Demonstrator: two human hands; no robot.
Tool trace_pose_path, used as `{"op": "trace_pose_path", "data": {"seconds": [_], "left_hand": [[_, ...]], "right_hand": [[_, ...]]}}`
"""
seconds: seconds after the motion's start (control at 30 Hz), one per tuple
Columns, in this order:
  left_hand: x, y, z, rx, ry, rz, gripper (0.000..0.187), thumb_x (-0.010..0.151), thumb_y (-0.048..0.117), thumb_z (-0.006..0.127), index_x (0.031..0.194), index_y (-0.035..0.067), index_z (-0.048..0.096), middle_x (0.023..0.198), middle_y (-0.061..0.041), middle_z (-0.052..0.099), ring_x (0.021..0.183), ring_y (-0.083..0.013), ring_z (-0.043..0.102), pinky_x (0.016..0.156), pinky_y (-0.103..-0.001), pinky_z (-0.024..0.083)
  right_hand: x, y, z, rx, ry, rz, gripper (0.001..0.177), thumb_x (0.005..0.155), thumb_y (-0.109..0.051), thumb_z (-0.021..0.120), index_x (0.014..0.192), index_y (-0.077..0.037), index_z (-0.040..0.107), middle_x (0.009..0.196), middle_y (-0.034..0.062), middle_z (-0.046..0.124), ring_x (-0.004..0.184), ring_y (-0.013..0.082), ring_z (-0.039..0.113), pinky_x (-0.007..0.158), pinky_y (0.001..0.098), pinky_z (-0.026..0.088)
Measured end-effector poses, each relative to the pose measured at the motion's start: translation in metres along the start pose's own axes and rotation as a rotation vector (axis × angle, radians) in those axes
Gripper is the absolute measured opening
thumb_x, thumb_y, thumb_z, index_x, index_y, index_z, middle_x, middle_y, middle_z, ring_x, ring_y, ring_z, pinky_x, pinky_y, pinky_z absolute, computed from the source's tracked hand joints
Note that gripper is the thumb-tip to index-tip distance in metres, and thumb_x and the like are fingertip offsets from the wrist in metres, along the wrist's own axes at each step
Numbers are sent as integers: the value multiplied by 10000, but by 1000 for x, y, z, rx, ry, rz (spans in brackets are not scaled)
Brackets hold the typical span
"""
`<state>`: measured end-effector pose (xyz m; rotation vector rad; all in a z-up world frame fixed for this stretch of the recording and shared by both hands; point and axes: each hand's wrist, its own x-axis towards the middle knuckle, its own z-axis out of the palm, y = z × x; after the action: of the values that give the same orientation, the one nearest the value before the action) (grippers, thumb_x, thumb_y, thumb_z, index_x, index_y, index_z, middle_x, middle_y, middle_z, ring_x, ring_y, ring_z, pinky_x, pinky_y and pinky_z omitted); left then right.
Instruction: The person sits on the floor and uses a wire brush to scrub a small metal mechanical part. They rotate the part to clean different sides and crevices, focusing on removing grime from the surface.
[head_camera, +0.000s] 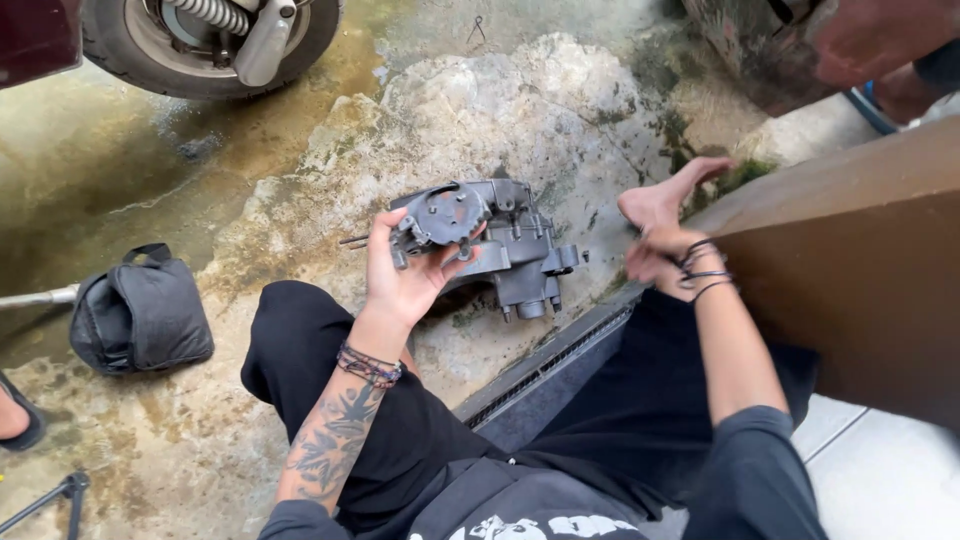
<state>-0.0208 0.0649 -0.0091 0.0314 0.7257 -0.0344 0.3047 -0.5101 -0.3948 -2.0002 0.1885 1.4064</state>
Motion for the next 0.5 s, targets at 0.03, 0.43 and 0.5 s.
{"op": "trace_pose_path", "data": {"seconds": [0.03,0.43,0.5], "left_hand": [[-4,1,3,-19,-7,23,466,781,309,714,1138,22,631,1208,-263,662,1110,-545,626,903,-665,572],[9,7,-10,33,70,76,458,777,295,700,1127,9,627,1121,-246,672,1025,-494,664,885,-637,584],[5,2,-7,31,76,72,446,777,288,700,1116,7,631,1116,-249,676,1013,-498,667,886,-641,584]], "right_hand": [[126,-57,21,-39,-192,314,364,930,-53,482,1147,165,677,1107,369,716,1027,438,723,910,510,593],[-235,-279,137,-353,177,-217,399,856,-156,537,1120,34,768,1109,304,734,1045,410,695,929,538,560],[-152,-204,124,-175,136,-70,384,864,-79,576,1193,70,709,1184,300,680,1064,425,693,858,555,592]]}}
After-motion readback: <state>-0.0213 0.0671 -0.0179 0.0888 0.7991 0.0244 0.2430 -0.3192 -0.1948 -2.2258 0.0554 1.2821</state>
